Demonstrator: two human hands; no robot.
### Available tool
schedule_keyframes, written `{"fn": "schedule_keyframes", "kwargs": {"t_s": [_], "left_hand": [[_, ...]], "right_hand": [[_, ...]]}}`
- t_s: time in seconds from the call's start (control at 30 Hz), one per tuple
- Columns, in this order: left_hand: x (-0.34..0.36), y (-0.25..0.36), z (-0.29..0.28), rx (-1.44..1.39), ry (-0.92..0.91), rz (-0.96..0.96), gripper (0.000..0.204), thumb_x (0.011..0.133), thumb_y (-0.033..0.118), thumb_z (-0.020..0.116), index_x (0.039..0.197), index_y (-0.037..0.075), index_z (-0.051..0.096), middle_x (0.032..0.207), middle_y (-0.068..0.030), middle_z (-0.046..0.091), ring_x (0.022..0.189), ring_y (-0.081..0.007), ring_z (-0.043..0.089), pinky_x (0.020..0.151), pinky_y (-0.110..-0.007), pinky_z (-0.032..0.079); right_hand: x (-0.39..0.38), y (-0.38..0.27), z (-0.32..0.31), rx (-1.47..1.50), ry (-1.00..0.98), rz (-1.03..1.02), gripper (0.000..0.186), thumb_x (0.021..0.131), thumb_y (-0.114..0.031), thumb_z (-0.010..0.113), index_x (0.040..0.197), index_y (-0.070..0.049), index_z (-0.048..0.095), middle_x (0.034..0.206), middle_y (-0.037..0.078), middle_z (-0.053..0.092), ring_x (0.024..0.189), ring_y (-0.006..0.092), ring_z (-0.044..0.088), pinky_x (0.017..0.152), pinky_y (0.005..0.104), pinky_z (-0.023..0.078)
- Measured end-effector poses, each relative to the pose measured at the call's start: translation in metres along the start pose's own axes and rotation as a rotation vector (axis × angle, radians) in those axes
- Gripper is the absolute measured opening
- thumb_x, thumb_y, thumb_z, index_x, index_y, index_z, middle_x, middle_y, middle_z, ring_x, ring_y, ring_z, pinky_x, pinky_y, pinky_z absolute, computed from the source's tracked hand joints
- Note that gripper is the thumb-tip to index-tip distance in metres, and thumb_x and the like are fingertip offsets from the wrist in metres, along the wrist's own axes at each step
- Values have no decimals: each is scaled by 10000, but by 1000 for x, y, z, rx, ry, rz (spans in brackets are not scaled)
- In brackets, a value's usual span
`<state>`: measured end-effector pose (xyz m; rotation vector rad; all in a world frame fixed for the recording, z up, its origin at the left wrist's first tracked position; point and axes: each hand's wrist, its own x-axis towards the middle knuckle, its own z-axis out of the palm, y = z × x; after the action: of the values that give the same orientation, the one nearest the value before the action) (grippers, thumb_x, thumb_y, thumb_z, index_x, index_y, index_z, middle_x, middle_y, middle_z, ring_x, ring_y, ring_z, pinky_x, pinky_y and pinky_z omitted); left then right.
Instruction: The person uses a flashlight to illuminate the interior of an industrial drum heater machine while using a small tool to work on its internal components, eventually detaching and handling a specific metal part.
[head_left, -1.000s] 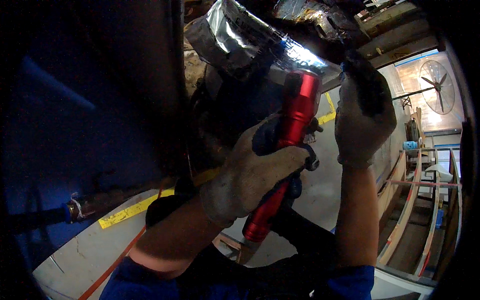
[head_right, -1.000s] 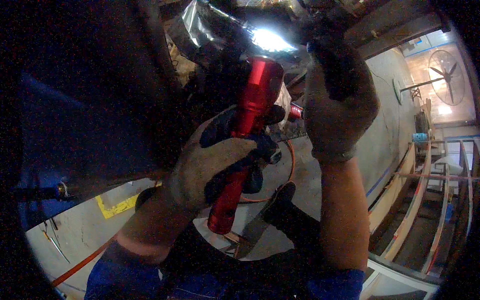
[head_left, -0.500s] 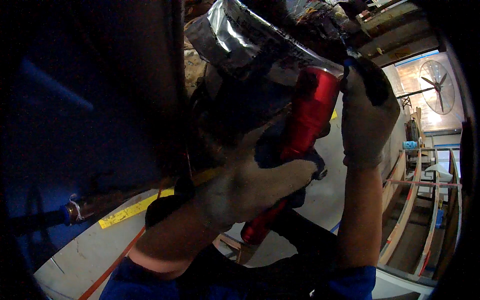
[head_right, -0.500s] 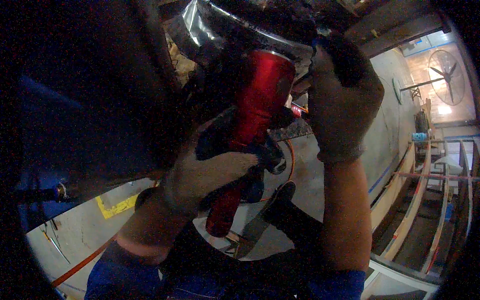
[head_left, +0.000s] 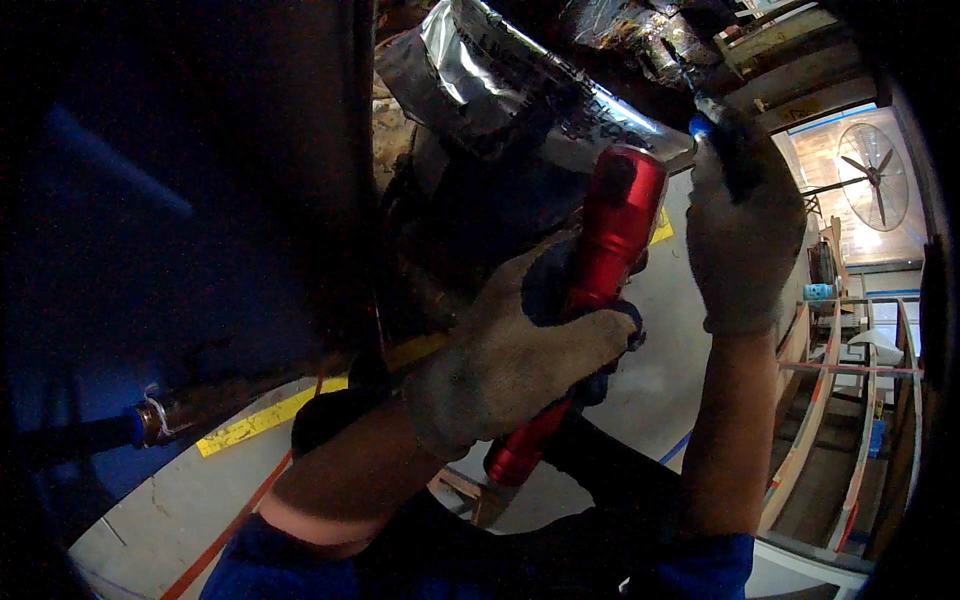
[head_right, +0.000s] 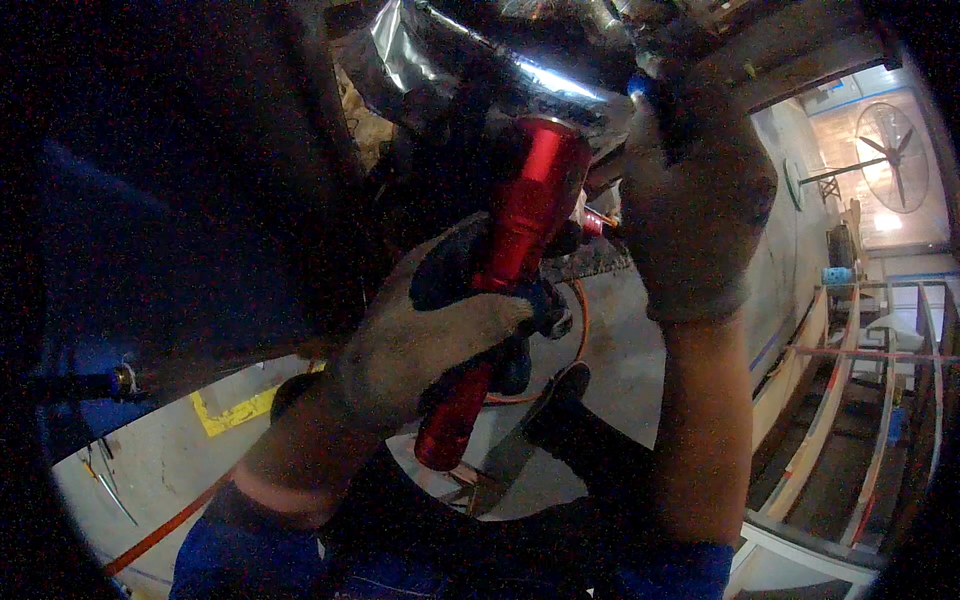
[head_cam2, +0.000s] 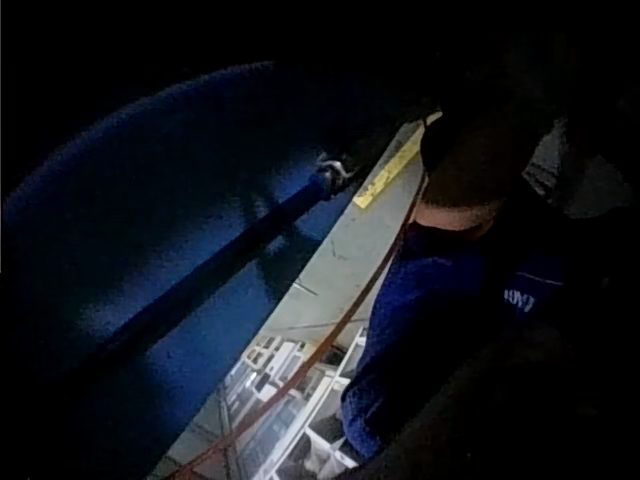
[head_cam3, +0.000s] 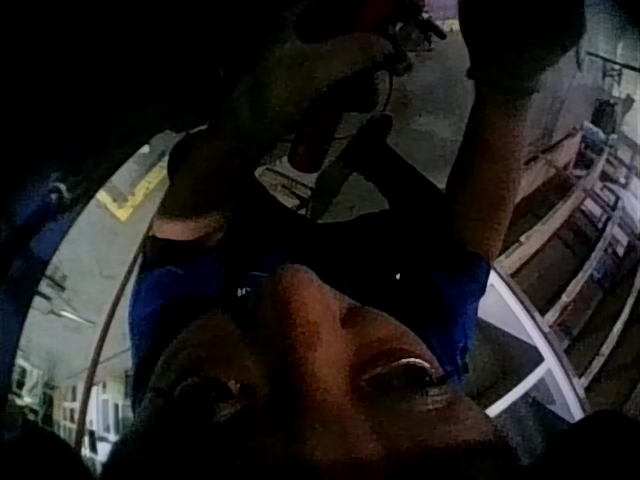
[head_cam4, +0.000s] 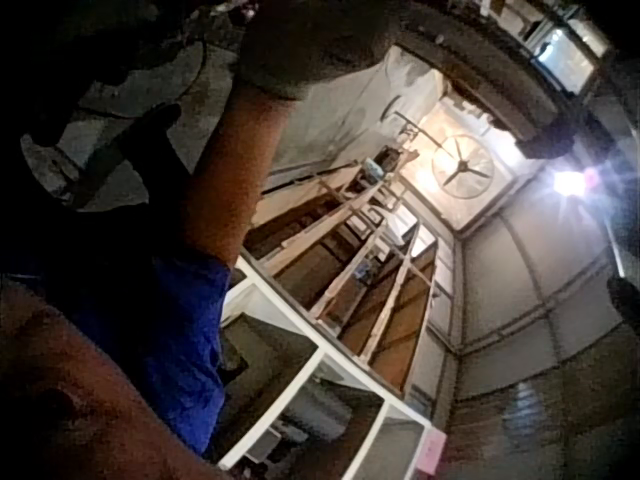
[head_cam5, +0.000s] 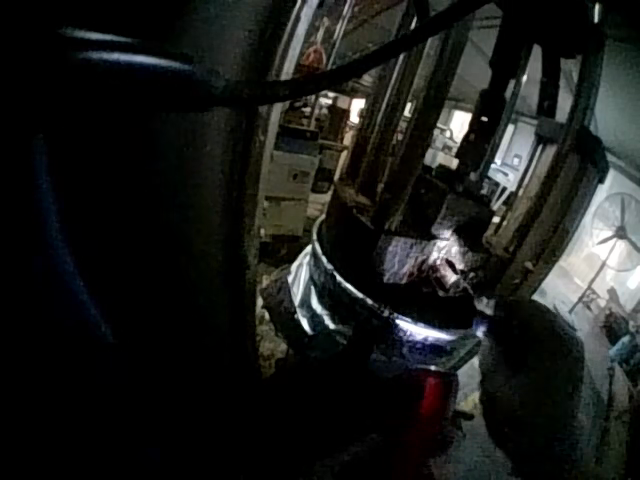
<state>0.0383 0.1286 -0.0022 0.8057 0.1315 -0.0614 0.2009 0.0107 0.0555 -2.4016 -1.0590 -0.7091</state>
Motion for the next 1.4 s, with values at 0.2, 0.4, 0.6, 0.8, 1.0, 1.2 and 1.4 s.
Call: {"fn": "schedule_keyframes", "kwargs": {"t_s": [0.2, 0.4, 0.6, 0.8, 1.0, 1.2, 1.4], "left_hand": [[0, -3, 1, 3, 63, 41, 417, 875, 122, 669, 1259, 39, 528, 818, -20, 586, 659, -88, 563, 584, -271, 490], [2, -3, -1, -18, 55, -28, 409, 881, 118, 673, 1258, 39, 536, 801, -11, 587, 653, -88, 568, 580, -269, 486], [1, 2, -1, -27, 39, 4, 403, 881, 115, 668, 1255, 39, 539, 793, -13, 587, 659, -93, 571, 591, -278, 491], [2, 1, 0, 14, 62, 3, 376, 872, 123, 668, 1219, 41, 546, 792, -17, 594, 657, -97, 575, 591, -280, 495], [4, 1, 1, 14, 67, 15, 302, 875, 133, 659, 1140, 32, 557, 777, -18, 596, 647, -94, 576, 570, -275, 491], [5, 3, 2, 33, 60, 8, 319, 872, 128, 651, 1157, 25, 551, 783, -28, 604, 648, -97, 579, 580, -283, 495], [2, 4, 2, 18, 77, 3, 322, 871, 123, 650, 1164, 30, 553, 801, -33, 610, 671, -103, 583, 596, -287, 498]], "right_hand": [[2, 41, 17, 112, 15, -256, 425, 893, -81, 672, 1296, 12, 578, 1160, 94, 672, 1045, 157, 632, 897, 291, 512], [0, 7, 23, 707, 41, 168, 432, 868, -108, 719, 1263, 18, 595, 1146, 108, 684, 1035, 159, 647, 896, 300, 523], [-9, 19, 30, 586, 223, -29, 402, 844, -42, 736, 1226, 2, 618, 1130, 100, 688, 988, 155, 665, 867, 297, 537], [-19, 22, 9, 64, 195, -86, 331, 846, -28, 734, 1168, -11, 656, 1087, 88, 683, 944, 154, 670, 827, 285, 547], [-18, 24, 7, -112, 171, -203, 273, 846, -32, 735, 1114, -16, 680, 1021, 77, 691, 921, 150, 670, 787, 288, 553], [-12, 11, 7, 404, 55, 246, 244, 896, -42, 668, 1136, 2, 658, 980, 69, 676, 808, 172, 652, 711, 316, 542], [-21, 16, 13, 635, -117, 260, 328, 887, -120, 680, 1185, 4, 620, 980, 108, 686, 839, 176, 667, 718, 292, 553]]}}
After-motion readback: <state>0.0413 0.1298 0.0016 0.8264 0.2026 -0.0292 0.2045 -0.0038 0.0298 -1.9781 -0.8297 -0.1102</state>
